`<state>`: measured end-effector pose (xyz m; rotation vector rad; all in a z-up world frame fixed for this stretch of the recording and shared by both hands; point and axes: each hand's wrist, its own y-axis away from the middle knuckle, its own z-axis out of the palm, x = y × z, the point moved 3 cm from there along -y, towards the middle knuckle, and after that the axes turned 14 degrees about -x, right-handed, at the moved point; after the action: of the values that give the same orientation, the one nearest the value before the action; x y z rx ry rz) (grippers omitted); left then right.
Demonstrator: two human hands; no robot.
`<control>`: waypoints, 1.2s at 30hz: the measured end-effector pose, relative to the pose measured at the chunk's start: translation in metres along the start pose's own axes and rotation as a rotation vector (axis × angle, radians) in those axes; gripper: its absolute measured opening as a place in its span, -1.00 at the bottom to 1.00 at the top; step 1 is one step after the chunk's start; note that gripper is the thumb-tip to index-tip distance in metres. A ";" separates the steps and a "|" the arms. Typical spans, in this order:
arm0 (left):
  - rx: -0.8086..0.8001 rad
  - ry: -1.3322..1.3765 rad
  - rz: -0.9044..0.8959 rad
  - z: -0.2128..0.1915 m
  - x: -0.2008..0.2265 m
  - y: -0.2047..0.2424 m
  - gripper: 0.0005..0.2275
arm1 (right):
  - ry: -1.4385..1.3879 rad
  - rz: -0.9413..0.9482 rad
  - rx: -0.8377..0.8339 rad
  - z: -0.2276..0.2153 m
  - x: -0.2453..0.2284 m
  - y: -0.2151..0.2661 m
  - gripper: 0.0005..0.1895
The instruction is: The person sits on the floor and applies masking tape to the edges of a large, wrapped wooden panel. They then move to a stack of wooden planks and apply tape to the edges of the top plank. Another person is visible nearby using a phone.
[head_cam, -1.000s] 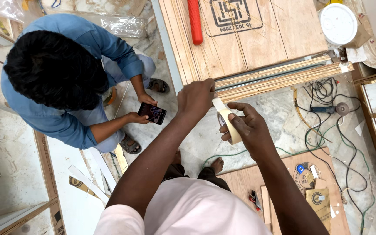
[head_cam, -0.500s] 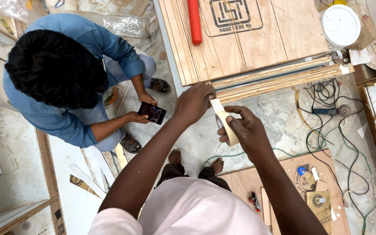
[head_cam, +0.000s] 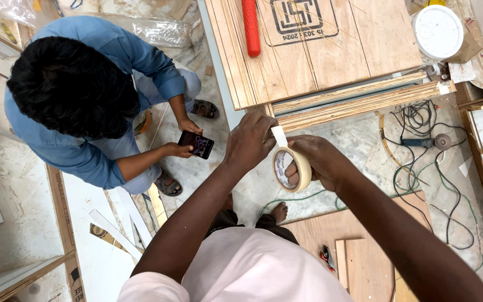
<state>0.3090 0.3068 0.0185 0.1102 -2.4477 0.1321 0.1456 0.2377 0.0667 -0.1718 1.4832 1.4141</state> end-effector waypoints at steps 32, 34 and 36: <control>0.074 -0.069 0.267 -0.007 -0.008 0.006 -0.72 | -0.109 -0.115 0.199 0.007 0.051 -0.023 -0.73; 0.047 -0.096 0.275 -0.006 -0.008 0.006 -0.71 | -0.117 -0.185 0.200 0.008 0.057 -0.024 -0.73; 0.030 -0.124 0.289 -0.008 -0.009 0.005 -0.70 | -0.132 -0.242 0.204 0.009 0.061 -0.027 -0.76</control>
<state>0.3197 0.3132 0.0185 -0.2299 -2.5740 0.2973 0.1417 0.2688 0.0066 -0.1233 1.4342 1.0550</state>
